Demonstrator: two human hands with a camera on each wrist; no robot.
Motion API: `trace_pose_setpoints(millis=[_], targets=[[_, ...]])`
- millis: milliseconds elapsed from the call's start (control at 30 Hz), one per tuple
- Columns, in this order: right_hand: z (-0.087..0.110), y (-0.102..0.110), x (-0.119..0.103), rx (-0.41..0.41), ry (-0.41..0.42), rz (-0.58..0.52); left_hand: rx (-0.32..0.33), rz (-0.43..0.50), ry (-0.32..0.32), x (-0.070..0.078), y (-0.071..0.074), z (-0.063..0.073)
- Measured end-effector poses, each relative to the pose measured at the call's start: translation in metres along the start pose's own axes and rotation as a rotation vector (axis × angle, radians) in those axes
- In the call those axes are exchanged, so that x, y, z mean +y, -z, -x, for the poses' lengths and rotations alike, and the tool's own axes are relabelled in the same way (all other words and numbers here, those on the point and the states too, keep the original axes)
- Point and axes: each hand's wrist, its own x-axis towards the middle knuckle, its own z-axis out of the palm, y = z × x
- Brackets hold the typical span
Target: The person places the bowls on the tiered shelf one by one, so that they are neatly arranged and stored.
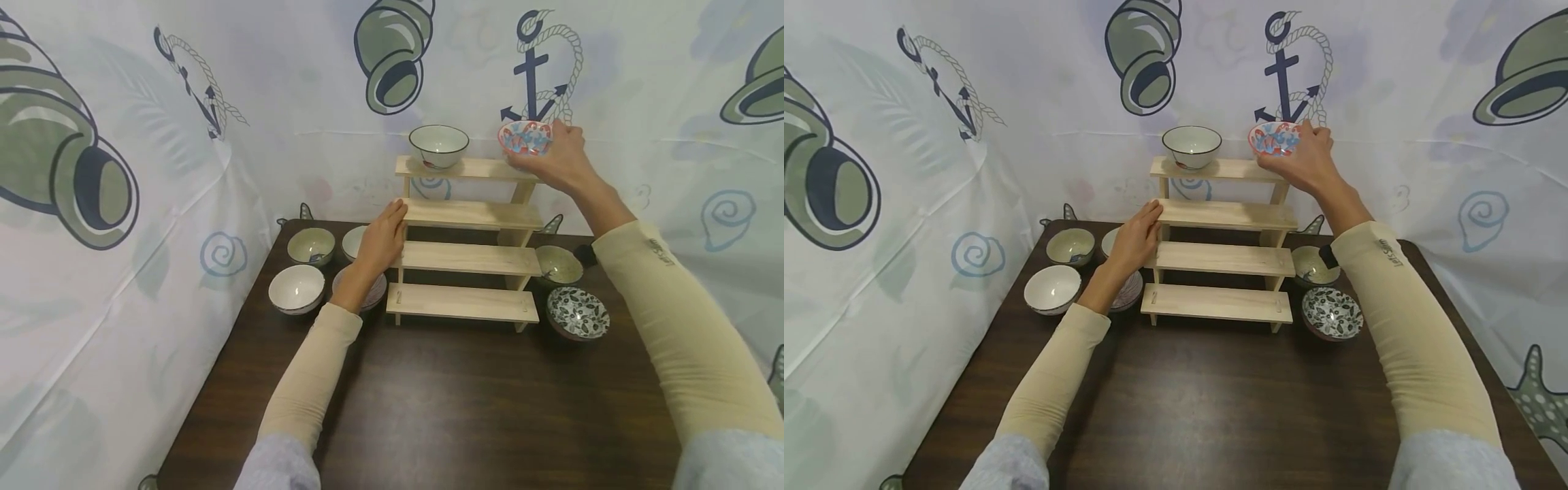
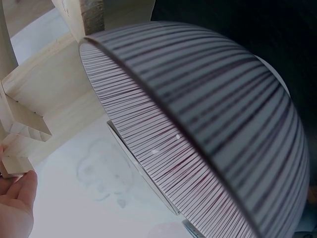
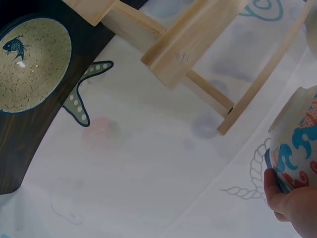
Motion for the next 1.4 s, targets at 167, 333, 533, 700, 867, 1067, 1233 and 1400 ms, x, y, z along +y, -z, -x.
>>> trace_pose_setpoints(millis=[167, 333, 533, 700, 867, 1067, 1233, 1400], targets=[[-0.006, -0.005, -0.004, -0.01, -0.007, 0.011, 0.007, -0.01, -0.004, -0.001, 0.0, -0.001], [-0.012, -0.011, -0.007, -0.022, -0.015, 0.045, 0.009, -0.008, -0.007, -0.001, 0.0, 0.0], [-0.017, -0.017, -0.01, -0.046, -0.033, 0.056, 0.003, -0.011, 0.0, -0.002, -0.001, 0.001], [-0.021, -0.021, -0.011, -0.049, -0.042, 0.065, 0.001, -0.01, 0.0, -0.001, -0.001, 0.001], [-0.024, -0.025, -0.011, -0.057, -0.057, 0.056, -0.012, -0.023, 0.007, 0.0, 0.0, 0.001], [-0.026, -0.029, -0.01, -0.059, -0.069, 0.044, -0.007, -0.027, 0.011, 0.001, 0.002, 0.001], [-0.027, -0.033, -0.007, -0.064, -0.077, 0.044, -0.013, -0.02, 0.014, 0.001, 0.002, 0.003], [-0.028, -0.036, -0.006, -0.065, -0.084, 0.037, -0.015, -0.028, 0.007, 0.0, 0.002, 0.003]])
